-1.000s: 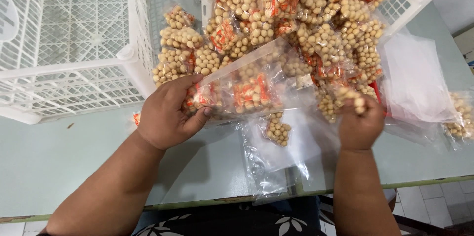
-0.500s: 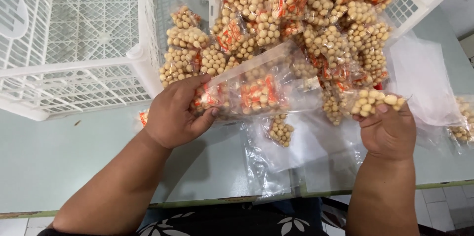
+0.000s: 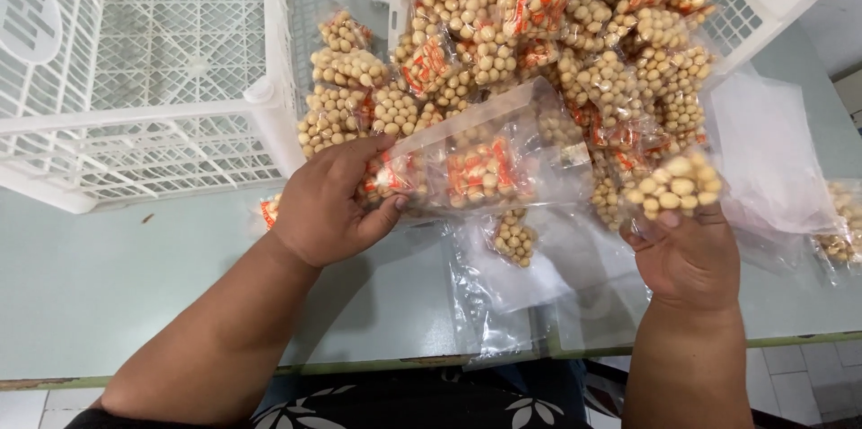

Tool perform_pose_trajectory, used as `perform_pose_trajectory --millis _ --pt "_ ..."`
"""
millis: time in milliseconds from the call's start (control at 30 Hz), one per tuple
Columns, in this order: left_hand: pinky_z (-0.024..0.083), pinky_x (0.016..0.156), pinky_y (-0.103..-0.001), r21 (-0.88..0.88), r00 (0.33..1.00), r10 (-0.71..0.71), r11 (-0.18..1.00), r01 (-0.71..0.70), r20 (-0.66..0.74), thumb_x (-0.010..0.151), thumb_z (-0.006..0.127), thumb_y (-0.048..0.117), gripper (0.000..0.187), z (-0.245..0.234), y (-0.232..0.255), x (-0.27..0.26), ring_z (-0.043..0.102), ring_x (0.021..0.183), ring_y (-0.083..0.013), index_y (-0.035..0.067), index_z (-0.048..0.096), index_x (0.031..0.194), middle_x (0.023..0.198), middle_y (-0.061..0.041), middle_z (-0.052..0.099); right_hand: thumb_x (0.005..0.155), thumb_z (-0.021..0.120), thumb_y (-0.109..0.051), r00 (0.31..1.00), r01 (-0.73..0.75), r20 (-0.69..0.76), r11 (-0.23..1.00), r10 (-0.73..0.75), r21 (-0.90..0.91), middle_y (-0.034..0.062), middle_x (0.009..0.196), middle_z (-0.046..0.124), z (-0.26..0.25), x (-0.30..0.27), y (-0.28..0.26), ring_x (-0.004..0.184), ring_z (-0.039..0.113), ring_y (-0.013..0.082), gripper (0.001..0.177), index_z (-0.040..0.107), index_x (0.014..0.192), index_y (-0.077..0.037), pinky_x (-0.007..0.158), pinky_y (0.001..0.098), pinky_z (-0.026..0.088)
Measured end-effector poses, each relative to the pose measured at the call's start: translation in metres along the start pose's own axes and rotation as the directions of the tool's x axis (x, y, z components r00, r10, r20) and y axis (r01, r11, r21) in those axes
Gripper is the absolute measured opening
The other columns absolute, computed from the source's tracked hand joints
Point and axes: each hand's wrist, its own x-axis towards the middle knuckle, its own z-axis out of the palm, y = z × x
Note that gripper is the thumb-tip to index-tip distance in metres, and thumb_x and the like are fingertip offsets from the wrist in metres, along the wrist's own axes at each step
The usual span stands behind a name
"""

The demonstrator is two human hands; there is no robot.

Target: Packing small individual snack bags into a larger plastic bag for bulk distribution.

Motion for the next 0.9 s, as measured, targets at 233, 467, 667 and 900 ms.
perform_pose_trajectory --millis 233,467,667,900 --pt "0.058 0.084 -0.045 -0.002 0.999 -0.029 1.0 0.029 0.034 0.093 0.069 0.044 0.062 -0.001 0.001 0.001 0.07 0.112 -0.0344 0.007 0.056 0.142 0.126 -0.014 0.072 0.099 0.06 -0.036 0.992 -0.06 0.12 0.988 0.043 0.143 0.0119 0.116 0.074 0.018 -0.004 -0.006 0.084 0.076 0.0348 0.054 0.051 0.149 -0.02 0.051 0.0323 0.056" --pt "0.057 0.084 -0.048 -0.067 0.999 0.005 0.998 -0.002 0.043 0.093 0.067 0.041 0.061 -0.001 0.0 0.002 0.07 0.11 -0.0368 0.005 0.054 0.141 0.127 -0.015 0.071 0.086 0.071 0.0 0.922 0.25 0.342 0.955 -0.184 -0.161 0.0062 0.095 0.069 0.056 -0.014 -0.027 0.076 0.064 0.0148 0.011 0.068 0.083 -0.01 0.055 0.0233 0.055" --pt "0.059 0.088 -0.049 -0.083 0.992 0.128 0.988 -0.128 -0.001 0.1 0.064 0.042 0.056 -0.001 -0.003 0.004 0.071 0.112 -0.0382 0.003 0.053 0.138 0.129 -0.017 0.069 0.091 0.084 0.007 0.639 0.74 0.561 0.223 -0.526 -0.634 0.0235 0.121 0.064 0.066 -0.008 -0.044 0.119 0.068 0.0364 0.037 0.067 0.124 0.002 0.105 0.0449 0.06" --pt "0.058 0.083 -0.049 -0.126 0.981 0.191 0.974 -0.186 0.028 0.101 0.063 0.041 0.057 0.002 -0.008 0.002 0.071 0.106 -0.0375 0.002 0.05 0.141 0.125 -0.018 0.07 0.081 0.089 -0.014 0.7 0.644 0.659 -0.155 -0.275 -0.749 0.0184 0.111 0.069 0.085 0.004 -0.069 0.097 0.066 0.0302 0.04 0.069 0.112 0.001 0.074 0.0381 0.054"
